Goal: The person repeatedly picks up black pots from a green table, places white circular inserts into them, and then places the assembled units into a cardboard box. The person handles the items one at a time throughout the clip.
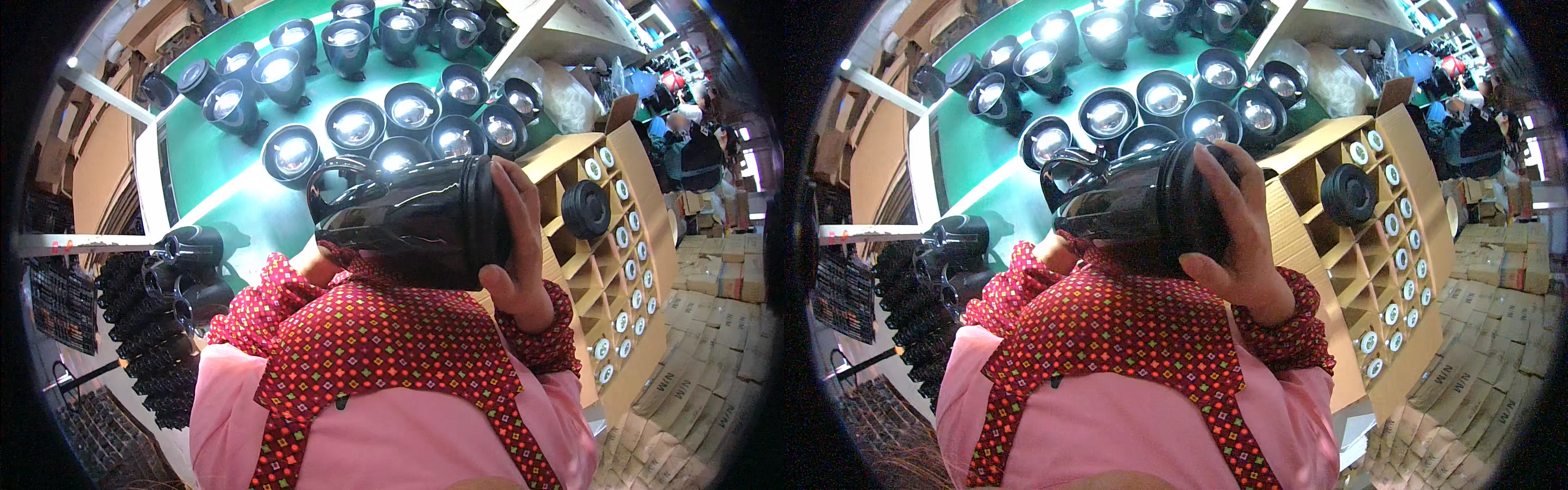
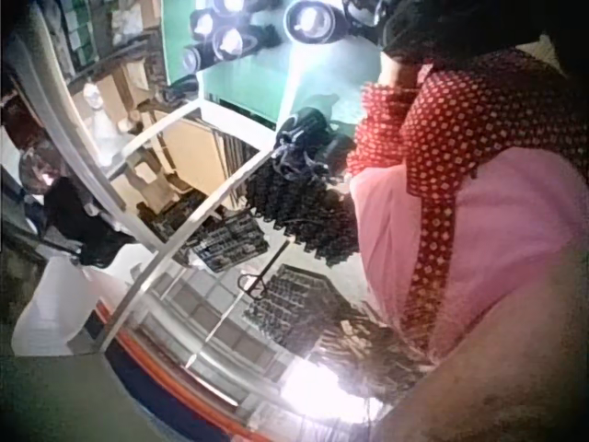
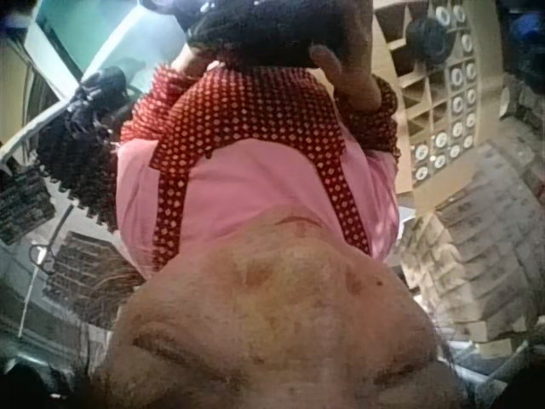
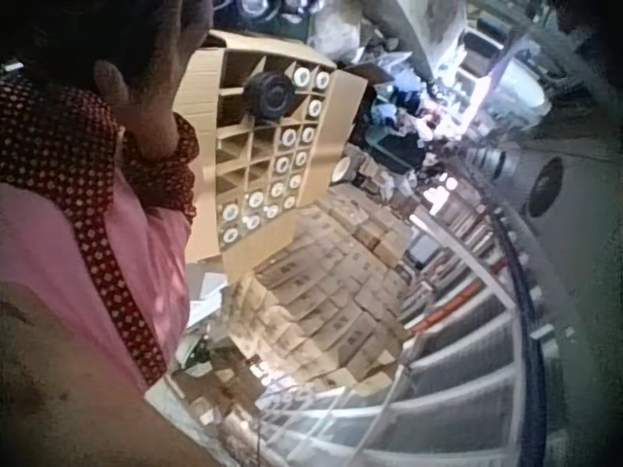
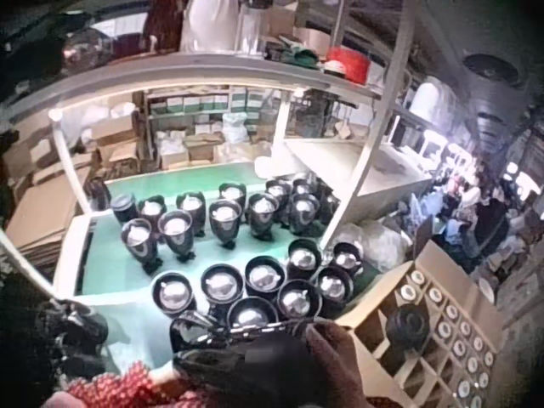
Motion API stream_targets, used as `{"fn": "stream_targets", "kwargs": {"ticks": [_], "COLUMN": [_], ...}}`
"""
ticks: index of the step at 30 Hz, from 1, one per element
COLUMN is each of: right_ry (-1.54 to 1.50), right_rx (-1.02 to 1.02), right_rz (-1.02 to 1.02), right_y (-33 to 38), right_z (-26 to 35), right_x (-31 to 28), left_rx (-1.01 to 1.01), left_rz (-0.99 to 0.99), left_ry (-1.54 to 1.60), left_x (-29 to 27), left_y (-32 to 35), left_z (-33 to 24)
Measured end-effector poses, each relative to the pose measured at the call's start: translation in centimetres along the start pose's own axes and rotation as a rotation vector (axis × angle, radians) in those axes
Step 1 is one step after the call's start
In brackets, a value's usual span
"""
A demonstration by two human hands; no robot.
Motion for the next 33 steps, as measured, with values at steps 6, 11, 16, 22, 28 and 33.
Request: {"fn": "stream_targets", "kwargs": {"ticks": [6,11,16,22,28,33], "right_ry": [-0.053,-0.052,-0.134,-0.46,-0.463,-0.389], "right_rx": [-0.102,-0.32,-0.417,0.418,0.451,0.263], "right_rz": [0.012,0.069,0.015,-0.083,-0.168,-0.229], "right_y": [-0.1,-0.3,-0.6,-0.2,-0.2,1.0], "right_z": [-0.3,1.0,-0.5,-0.6,-0.2,-1.0], "right_x": [0.4,0.3,0.6,1.8,1.5,1.8], "left_rx": [0.042,0.078,0.128,0.409,0.843,0.551], "left_rz": [-0.012,-0.026,-0.048,-0.2,-0.102,-0.097], "left_ry": [0.031,0.052,0.081,-0.209,-0.671,-0.203], "left_x": [-0.1,-0.5,-1.4,-5.5,1.2,0.4], "left_y": [-0.8,-1.3,-2.9,-5.0,-0.6,-1.0], "left_z": [0.0,-0.4,-0.7,-2.4,-7.4,-5.8]}}
Point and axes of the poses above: each hand's wrist, its own y-axis away from the middle knuckle, its own x-axis out of the palm, z = x × y, the point moved 3 cm from there along -y, towards the middle knuckle, and after that the axes turned 13 degrees about -z, right-handed, at the moved point
